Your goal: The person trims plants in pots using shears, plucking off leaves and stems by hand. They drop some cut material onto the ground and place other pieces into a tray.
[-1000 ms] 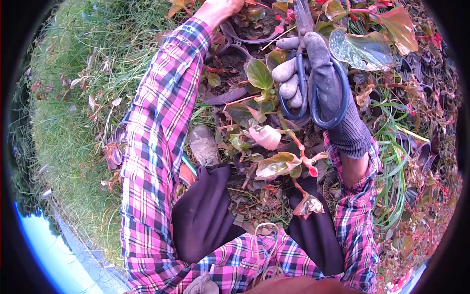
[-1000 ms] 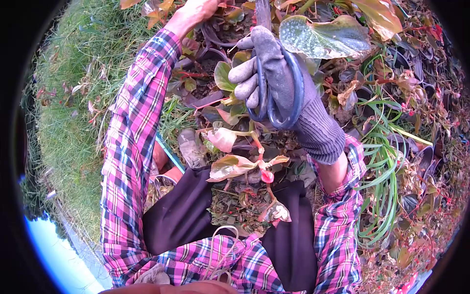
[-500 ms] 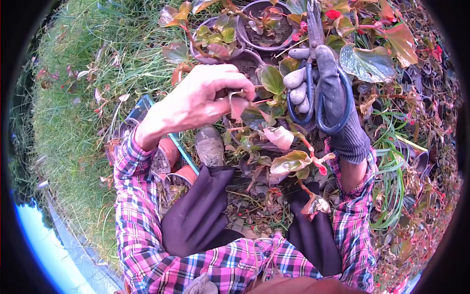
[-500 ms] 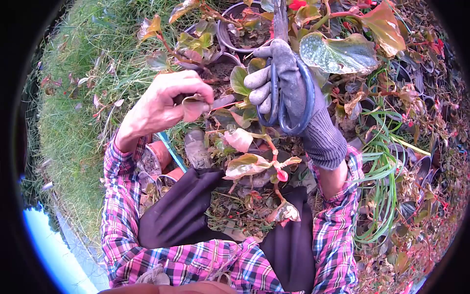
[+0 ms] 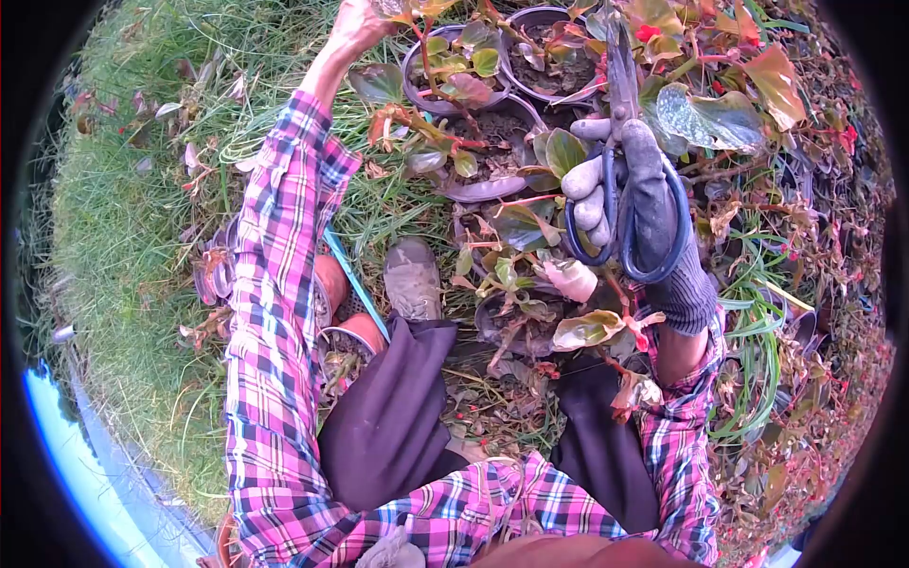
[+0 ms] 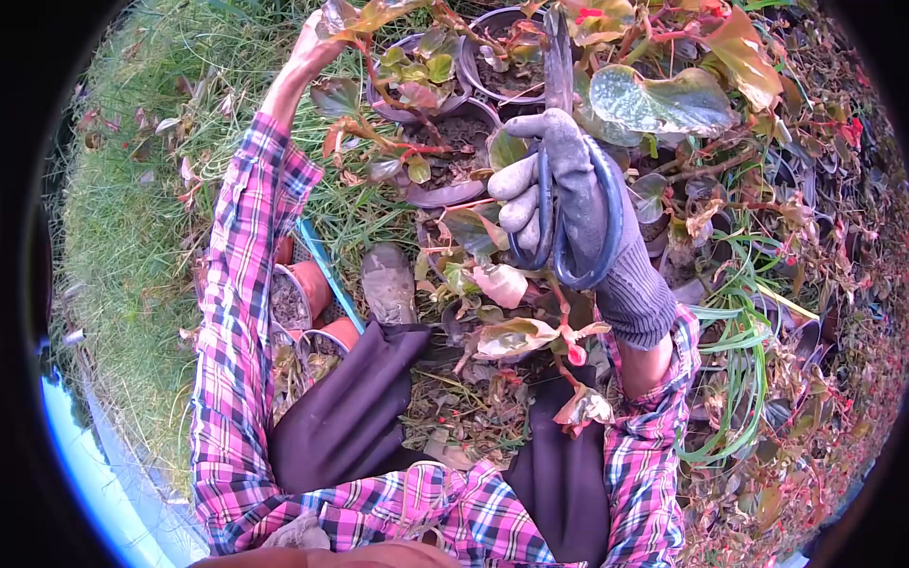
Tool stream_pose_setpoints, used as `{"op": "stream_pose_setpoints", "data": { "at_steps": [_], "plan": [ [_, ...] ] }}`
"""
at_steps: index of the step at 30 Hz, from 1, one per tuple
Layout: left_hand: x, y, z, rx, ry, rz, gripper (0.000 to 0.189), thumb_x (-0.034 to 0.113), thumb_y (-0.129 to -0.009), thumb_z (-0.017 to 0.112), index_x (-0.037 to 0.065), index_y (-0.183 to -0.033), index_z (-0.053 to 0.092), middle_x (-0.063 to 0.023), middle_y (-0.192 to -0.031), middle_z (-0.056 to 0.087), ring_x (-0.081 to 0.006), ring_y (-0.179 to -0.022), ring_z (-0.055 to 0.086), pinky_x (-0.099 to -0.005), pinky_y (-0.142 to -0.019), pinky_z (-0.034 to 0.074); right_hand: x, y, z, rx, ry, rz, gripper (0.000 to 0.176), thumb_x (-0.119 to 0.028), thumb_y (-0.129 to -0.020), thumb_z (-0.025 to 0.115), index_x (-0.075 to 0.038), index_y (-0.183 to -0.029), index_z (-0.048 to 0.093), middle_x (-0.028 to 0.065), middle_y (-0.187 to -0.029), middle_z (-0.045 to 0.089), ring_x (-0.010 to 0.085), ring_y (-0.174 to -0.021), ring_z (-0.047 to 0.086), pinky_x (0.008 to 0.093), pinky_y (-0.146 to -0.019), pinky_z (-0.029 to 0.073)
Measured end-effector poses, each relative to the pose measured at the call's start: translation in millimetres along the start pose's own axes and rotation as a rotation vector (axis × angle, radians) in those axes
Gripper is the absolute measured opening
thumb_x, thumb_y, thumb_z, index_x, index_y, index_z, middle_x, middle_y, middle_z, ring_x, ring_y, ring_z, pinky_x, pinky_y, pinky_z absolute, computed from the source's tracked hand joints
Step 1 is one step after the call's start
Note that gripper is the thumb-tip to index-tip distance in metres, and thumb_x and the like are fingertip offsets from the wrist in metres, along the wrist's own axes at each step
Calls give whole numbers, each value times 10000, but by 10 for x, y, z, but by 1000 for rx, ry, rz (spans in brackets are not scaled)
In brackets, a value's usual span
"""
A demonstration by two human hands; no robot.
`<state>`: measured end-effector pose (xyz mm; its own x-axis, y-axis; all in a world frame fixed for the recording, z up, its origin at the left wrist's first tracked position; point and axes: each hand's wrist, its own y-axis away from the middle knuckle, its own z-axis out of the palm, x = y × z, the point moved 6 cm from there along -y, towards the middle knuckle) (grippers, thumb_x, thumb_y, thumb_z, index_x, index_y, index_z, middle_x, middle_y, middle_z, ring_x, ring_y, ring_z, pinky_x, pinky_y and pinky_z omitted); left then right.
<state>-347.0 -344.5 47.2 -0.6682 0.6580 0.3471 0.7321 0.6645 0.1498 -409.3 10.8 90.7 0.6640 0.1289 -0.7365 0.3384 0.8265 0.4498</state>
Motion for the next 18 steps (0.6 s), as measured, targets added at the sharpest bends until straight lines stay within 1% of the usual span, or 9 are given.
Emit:
{"op": "stream_pose_setpoints", "data": {
  "at_steps": [4,8,9,10,13,15,16,17,18],
  "plan": [
    [296,-385,623,-125,-198,48,215,181,-837,612,21,-981,625,-75,-804,630,-118,-704,576,-263,-622,481,48,-8,-42,-85,-41,8,523,-444,-929,420,-3,-1209,405,128,-767,624,147,-543,616,222,-404,485],
    [381,-419,889,-265,-119,79,209,138,-843,595,-2,-999,600,-75,-803,613,-130,-700,570,-273,-624,491,38,20,-61,-60,-8,26,515,-439,-928,424,-3,-1203,428,125,-763,617,144,-526,605,221,-399,476],
    [394,-393,925,-342,11,65,208,128,-845,591,-8,-1003,593,-75,-802,608,-133,-699,568,-275,-625,493,23,21,-53,-56,9,30,518,-444,-925,426,-4,-1199,435,122,-759,616,143,-521,602,220,-397,474],
    [373,-351,920,-411,198,44,207,117,-846,587,-14,-1007,587,-75,-802,604,-136,-698,567,-277,-625,495,-14,40,-18,-14,54,26,496,-417,-965,318,11,-1185,434,96,-721,630,124,-497,595,198,-375,461],
    [323,-110,964,-762,1053,-161,205,85,-851,574,-31,-1020,568,-75,-801,591,-145,-696,562,-285,-627,502,14,41,-6,-31,4,68,498,-416,-966,315,12,-1192,431,96,-719,630,119,-491,589,196,-373,455],
    [229,-30,852,-904,1485,-217,205,64,-855,565,-43,-1029,556,-76,-800,582,-151,-694,559,-289,-628,507,13,41,-2,-10,26,64,464,-405,-946,382,-9,-1179,447,102,-718,617,132,-487,587,209,-385,461],
    [136,-26,740,-893,1618,-196,205,54,-856,561,-48,-1033,550,-76,-800,578,-154,-693,558,-292,-629,509,27,50,-10,3,37,66,449,-399,-935,415,-20,-1173,455,105,-717,610,139,-485,585,216,-392,463],
    [51,-28,576,-816,1698,-187,205,43,-858,556,-54,-1038,543,-76,-800,573,-157,-692,557,-294,-629,511,42,58,-22,-2,7,48,442,-391,-937,414,-18,-1172,449,101,-712,610,136,-486,586,214,-388,458],
    [-186,-44,347,-520,1623,-212,224,56,-868,549,-41,-1069,528,-92,-843,584,-168,-746,570,-290,-647,520,44,66,-26,23,25,46,450,-394,-934,420,-15,-1174,445,100,-712,610,134,-486,586,212,-387,457]
  ]
}}
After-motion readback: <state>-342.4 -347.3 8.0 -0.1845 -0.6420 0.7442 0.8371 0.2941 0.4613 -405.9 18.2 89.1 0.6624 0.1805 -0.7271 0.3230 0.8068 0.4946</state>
